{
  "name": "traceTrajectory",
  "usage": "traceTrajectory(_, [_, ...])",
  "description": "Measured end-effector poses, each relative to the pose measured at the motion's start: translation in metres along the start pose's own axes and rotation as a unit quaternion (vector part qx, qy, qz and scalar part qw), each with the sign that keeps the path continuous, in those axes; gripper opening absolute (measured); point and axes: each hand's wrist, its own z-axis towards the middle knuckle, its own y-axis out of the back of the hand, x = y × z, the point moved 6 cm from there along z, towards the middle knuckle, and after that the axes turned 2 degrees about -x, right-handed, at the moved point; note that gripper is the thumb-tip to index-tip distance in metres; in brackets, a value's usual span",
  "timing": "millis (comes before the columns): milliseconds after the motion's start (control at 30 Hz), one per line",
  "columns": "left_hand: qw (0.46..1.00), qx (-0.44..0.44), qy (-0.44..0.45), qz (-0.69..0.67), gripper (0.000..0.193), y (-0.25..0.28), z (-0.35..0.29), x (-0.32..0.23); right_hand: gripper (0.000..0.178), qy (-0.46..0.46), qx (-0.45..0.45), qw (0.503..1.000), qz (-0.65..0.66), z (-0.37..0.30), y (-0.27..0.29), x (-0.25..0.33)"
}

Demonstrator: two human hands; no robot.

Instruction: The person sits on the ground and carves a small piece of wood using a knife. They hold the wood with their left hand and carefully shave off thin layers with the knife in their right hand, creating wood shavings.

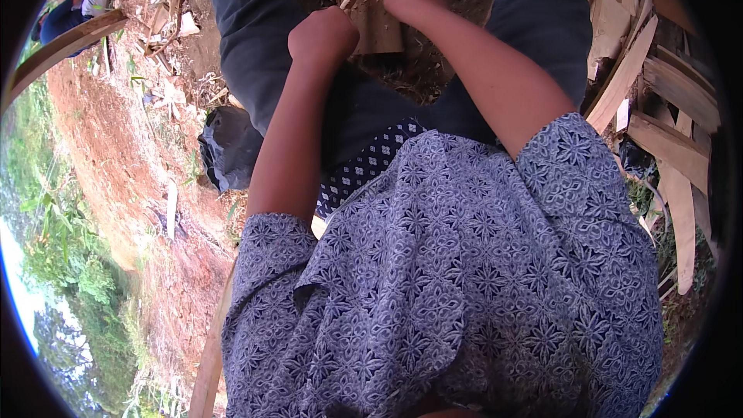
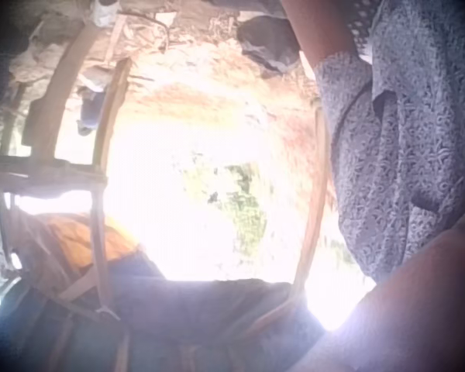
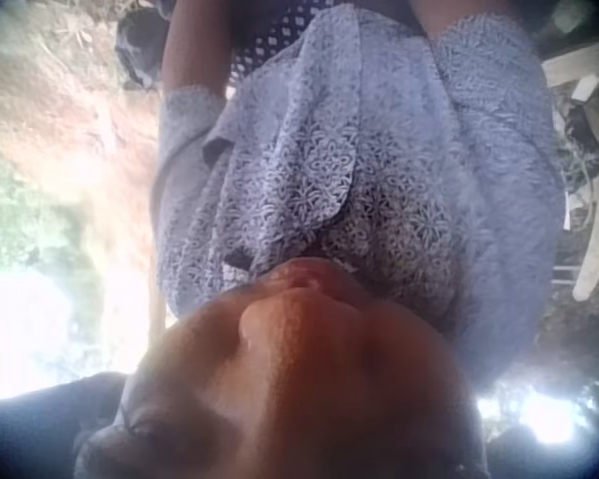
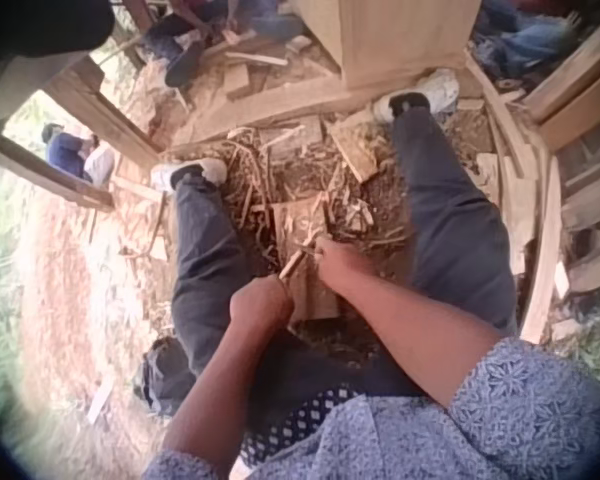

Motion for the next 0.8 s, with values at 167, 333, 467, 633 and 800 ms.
traceTrajectory(167, [1.000, -0.002, 0.010, 0.011, 0.036, -0.001, -0.009, -0.004, 0.021, -0.035, -0.052, 0.997, -0.040, 0.014, -0.009, 0.007])
traceTrajectory(333, [1.000, 0.015, 0.024, 0.007, 0.038, 0.002, -0.003, -0.001, 0.028, -0.053, 0.014, 0.998, 0.045, 0.033, -0.002, -0.006])
traceTrajectory(467, [0.999, 0.033, 0.033, -0.022, 0.044, 0.005, 0.007, 0.003, 0.024, 0.056, -0.002, 0.996, 0.069, 0.012, 0.005, -0.013])
traceTrajectory(633, [0.997, 0.052, 0.039, -0.041, 0.047, -0.005, 0.019, 0.013, 0.024, 0.035, 0.005, 0.998, 0.059, 0.000, -0.010, -0.006])
traceTrajectory(800, [0.998, 0.034, 0.035, -0.039, 0.050, -0.006, 0.016, 0.012, 0.023, 0.004, -0.049, 0.999, 0.022, -0.001, -0.008, 0.005])
